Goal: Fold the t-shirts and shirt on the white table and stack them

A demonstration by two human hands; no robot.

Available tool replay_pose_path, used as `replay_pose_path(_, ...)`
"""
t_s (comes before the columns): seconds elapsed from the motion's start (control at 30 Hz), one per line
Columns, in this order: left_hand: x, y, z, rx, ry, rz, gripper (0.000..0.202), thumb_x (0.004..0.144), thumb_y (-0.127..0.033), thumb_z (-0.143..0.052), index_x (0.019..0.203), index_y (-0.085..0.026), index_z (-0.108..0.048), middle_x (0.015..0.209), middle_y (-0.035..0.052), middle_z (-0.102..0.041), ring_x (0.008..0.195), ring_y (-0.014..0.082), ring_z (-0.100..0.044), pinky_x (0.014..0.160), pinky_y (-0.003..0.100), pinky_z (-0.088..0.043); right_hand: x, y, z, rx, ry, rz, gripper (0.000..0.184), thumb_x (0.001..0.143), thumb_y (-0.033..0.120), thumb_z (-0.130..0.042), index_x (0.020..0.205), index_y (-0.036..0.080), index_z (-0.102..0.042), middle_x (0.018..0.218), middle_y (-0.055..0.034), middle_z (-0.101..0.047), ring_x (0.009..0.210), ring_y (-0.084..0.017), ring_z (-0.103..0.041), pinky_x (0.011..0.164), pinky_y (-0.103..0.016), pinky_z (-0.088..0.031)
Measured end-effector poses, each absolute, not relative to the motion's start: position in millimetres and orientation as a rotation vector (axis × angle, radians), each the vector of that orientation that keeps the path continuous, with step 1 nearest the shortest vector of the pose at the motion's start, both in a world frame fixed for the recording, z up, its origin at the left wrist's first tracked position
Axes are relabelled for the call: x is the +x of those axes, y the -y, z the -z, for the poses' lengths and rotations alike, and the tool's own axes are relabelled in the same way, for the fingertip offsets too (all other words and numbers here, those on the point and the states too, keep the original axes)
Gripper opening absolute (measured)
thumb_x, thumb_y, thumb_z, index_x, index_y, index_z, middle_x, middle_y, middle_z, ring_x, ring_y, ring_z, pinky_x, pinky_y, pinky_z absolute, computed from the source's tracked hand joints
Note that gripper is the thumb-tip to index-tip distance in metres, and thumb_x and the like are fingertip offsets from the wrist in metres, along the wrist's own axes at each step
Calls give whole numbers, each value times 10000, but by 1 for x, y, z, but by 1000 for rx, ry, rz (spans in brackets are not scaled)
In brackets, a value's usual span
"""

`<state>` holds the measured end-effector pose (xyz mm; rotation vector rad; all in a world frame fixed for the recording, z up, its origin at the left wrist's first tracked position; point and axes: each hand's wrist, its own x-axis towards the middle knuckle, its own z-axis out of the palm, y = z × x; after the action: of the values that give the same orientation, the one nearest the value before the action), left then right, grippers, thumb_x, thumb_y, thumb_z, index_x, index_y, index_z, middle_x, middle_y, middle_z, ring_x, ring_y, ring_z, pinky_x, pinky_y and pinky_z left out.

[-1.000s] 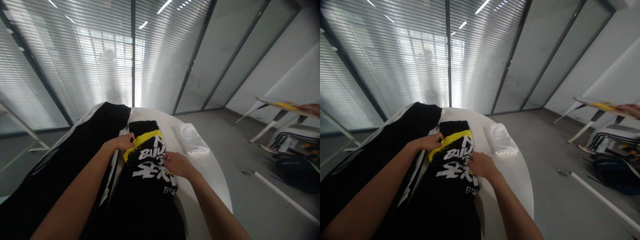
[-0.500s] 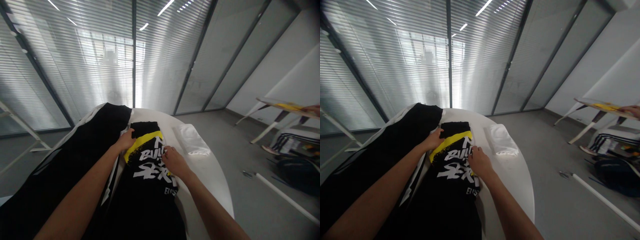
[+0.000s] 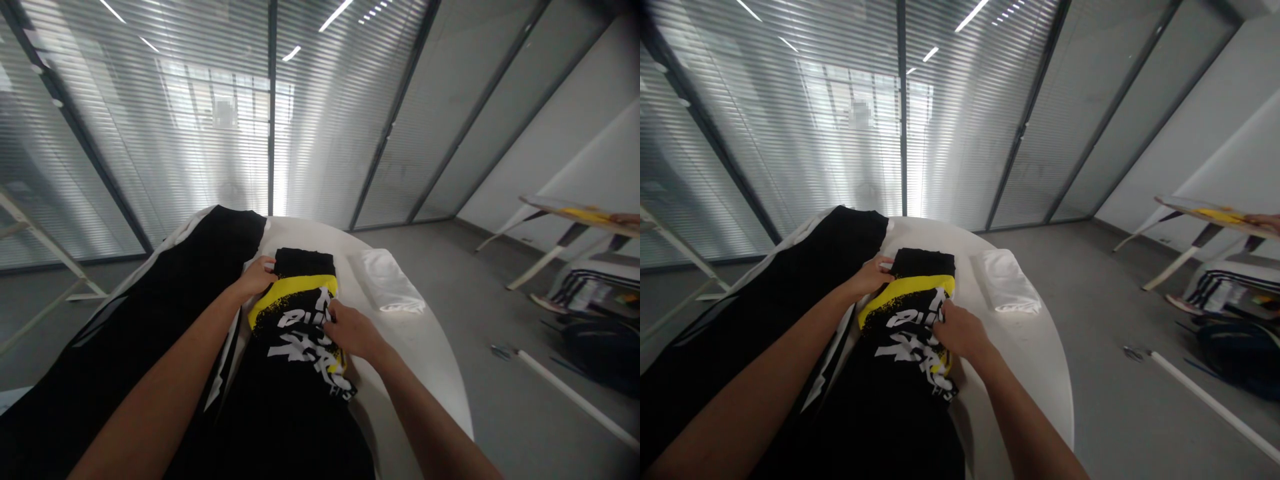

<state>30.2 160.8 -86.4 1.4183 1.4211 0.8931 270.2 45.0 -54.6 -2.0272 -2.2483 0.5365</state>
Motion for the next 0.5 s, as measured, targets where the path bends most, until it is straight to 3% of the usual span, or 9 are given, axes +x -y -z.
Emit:
replay_pose_path(0.2,33,-150,72,1240,-1300,-929,571,675,-61,-645,1226,-141,-516,814,32,-677,667,145,-646,602,238,-497,269,-49,59,-2093,2187,-502,258,905,379,-421,980,209,-600,941,-85,-699,868,-242,-638,653,-286,-339)
replay_pose_path(0.37,32,-150,70,1137,-1328,-919,626,665,-63,-648,1267,-128,-493,705,9,-648,550,120,-592,508,212,-431,269,-59,66,-2115,2122,-499,427,970,452,-317,917,195,-654,960,-98,-708,926,-230,-644,719,-287,-377)
replay_pose_path(0.5,29,-155,72,1031,-1344,-921,656,678,-72,-644,1307,-130,-464,672,-4,-622,544,112,-568,471,198,-377,273,-80,66,-2049,2291,-516,442,976,416,-332,873,176,-690,960,-119,-710,926,-230,-656,751,-293,-413)
